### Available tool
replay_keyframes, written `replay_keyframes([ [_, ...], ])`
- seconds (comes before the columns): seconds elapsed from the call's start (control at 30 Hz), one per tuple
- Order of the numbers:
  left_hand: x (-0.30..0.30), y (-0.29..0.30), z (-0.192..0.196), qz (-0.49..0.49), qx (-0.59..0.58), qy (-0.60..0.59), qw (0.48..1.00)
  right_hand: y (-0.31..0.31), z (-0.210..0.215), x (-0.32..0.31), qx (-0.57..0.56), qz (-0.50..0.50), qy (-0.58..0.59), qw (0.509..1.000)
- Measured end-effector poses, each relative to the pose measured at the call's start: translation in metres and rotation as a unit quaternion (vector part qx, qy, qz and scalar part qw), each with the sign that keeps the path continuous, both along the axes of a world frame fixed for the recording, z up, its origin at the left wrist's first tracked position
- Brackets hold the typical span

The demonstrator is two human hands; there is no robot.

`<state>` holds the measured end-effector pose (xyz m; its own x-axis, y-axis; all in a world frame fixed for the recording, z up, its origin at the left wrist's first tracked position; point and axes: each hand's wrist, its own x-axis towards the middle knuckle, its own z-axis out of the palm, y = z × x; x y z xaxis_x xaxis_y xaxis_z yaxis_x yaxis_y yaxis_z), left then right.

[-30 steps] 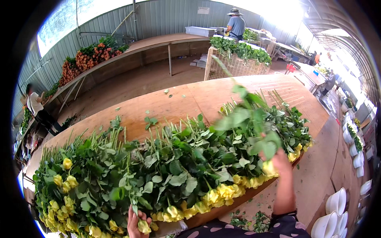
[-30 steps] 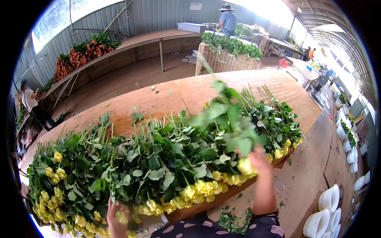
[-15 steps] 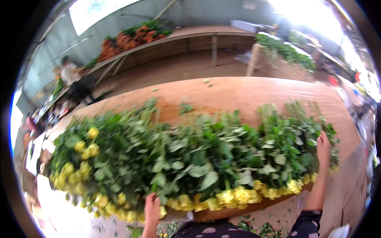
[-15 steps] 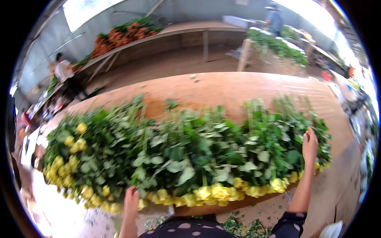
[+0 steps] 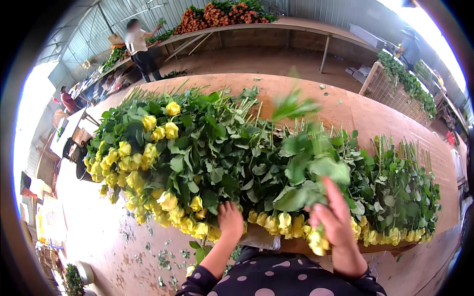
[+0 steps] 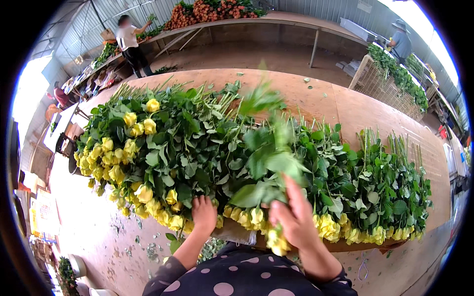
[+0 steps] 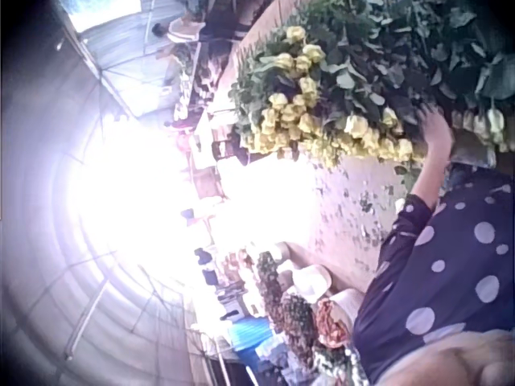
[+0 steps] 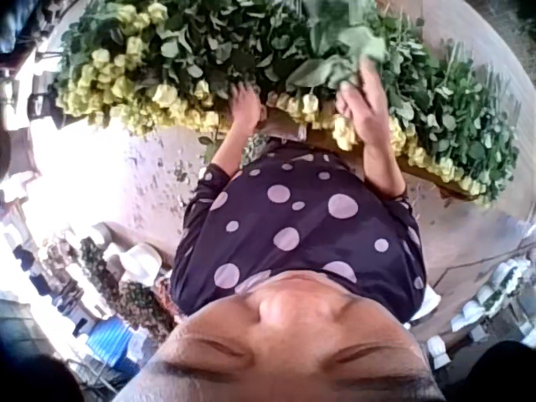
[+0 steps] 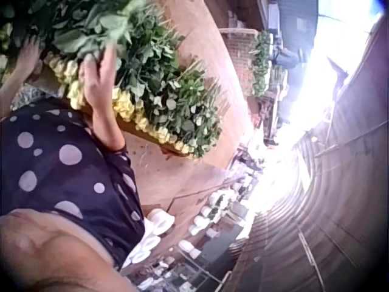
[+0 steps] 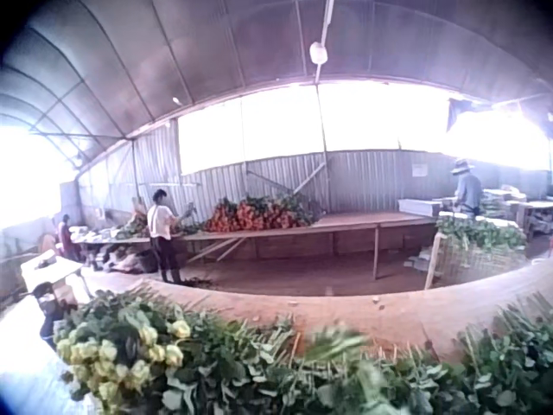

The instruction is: The person repeatedly picks up yellow rose stems from a wooden table, removes leaves and side shoots by hand, and places the trimmed stems back on the table. The process continues across many stems in a consistent sequence.

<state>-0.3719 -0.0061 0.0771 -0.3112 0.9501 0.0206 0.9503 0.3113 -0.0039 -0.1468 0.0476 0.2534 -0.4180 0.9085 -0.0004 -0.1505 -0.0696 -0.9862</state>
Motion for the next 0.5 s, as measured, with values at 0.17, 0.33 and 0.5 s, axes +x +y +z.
replay_keyframes([
  [0.17,0.001,0.022,-0.036,0.035,-0.044,0.041,0.998,0.018,-0.026,0.032,0.062,-0.115,-0.355,0.926],
  [0.33,-0.014,0.020,0.019,0.037,0.009,-0.286,0.958,0.013,-0.045,-0.007,0.303,-0.102,-0.434,0.842],
  [0.5,-0.028,0.022,0.054,0.039,0.121,-0.526,0.841,0.027,-0.118,-0.091,-0.217,0.088,-0.123,0.964],
])
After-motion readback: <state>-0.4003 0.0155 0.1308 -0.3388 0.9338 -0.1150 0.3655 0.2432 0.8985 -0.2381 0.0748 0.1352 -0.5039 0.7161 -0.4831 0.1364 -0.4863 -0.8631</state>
